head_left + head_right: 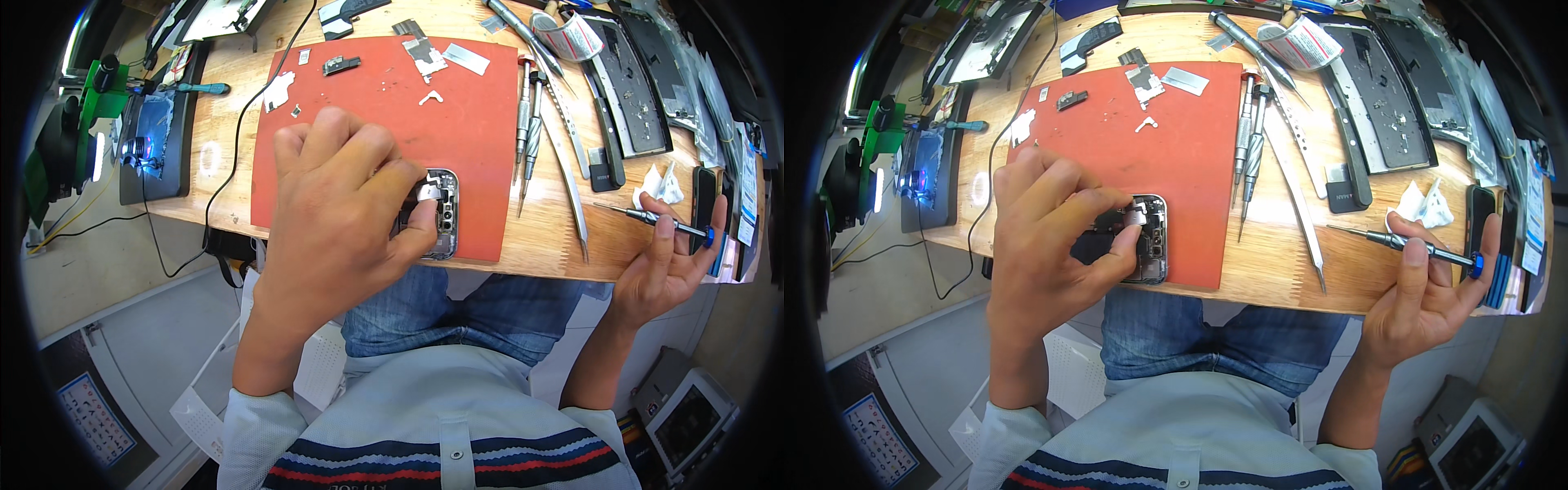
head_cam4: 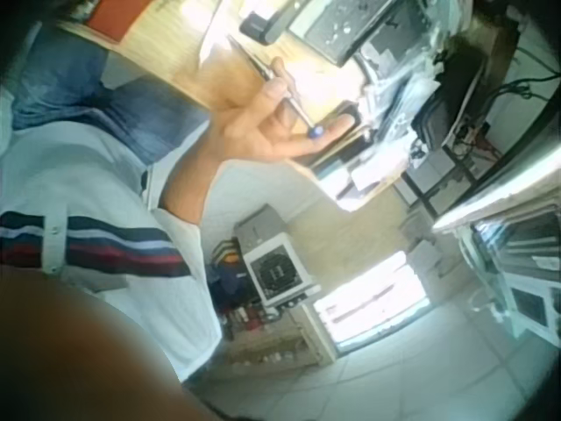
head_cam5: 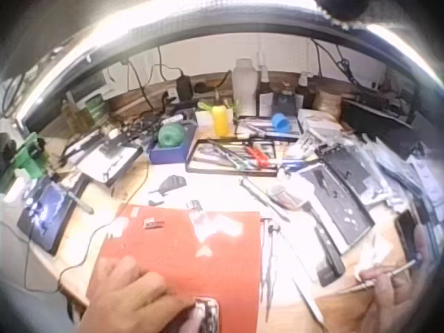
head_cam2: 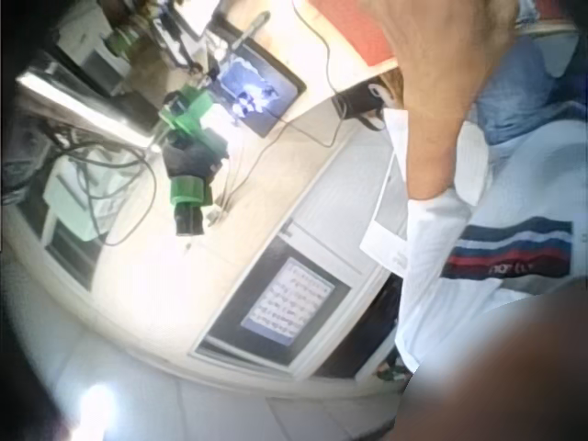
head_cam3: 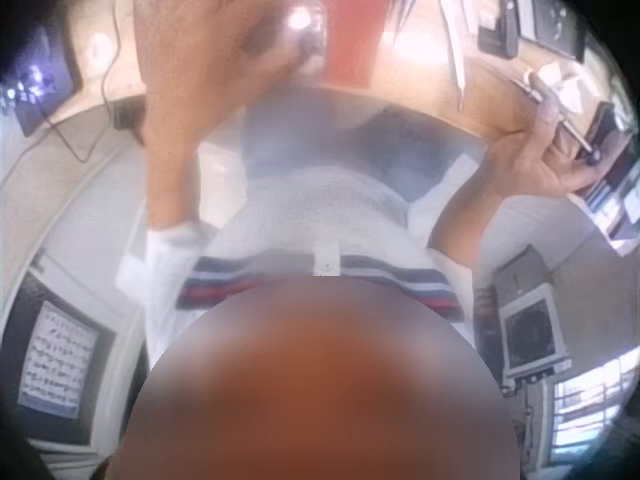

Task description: The person disassembles a smartphone on a workbench, using tweezers and a screwdriver to remove and reposition internal components. The person handles the phone's back cover, screws, and small parts, placing them on the mat and occasionally adjusting the device's orientation.

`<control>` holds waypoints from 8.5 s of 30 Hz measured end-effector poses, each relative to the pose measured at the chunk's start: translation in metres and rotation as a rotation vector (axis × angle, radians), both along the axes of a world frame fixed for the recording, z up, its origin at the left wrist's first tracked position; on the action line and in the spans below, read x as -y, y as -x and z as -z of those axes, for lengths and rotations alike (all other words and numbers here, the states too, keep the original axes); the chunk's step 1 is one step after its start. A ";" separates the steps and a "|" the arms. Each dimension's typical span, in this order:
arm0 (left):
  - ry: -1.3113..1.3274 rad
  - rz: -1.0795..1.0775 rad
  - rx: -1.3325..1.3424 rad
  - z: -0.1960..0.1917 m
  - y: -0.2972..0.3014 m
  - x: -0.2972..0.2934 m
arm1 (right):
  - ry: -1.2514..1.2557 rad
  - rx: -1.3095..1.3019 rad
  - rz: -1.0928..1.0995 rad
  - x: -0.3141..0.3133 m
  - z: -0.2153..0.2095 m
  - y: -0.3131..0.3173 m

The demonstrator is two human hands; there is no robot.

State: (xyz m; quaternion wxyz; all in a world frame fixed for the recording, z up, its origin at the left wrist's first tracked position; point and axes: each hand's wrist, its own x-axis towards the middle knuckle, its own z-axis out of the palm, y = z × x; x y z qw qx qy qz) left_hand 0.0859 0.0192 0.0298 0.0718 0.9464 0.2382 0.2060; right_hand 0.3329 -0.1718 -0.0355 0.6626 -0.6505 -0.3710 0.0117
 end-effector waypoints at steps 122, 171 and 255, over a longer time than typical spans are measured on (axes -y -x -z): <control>0.162 0.028 -0.041 0.020 0.030 0.023 | 0.084 -0.368 -0.529 -0.075 -0.040 0.050; -0.021 0.092 0.000 0.018 -0.002 0.001 | -0.119 -0.370 -0.513 -0.082 -0.019 0.043; 0.440 -0.057 0.444 0.022 0.017 0.009 | -0.169 -0.129 -0.515 -0.083 -0.042 0.077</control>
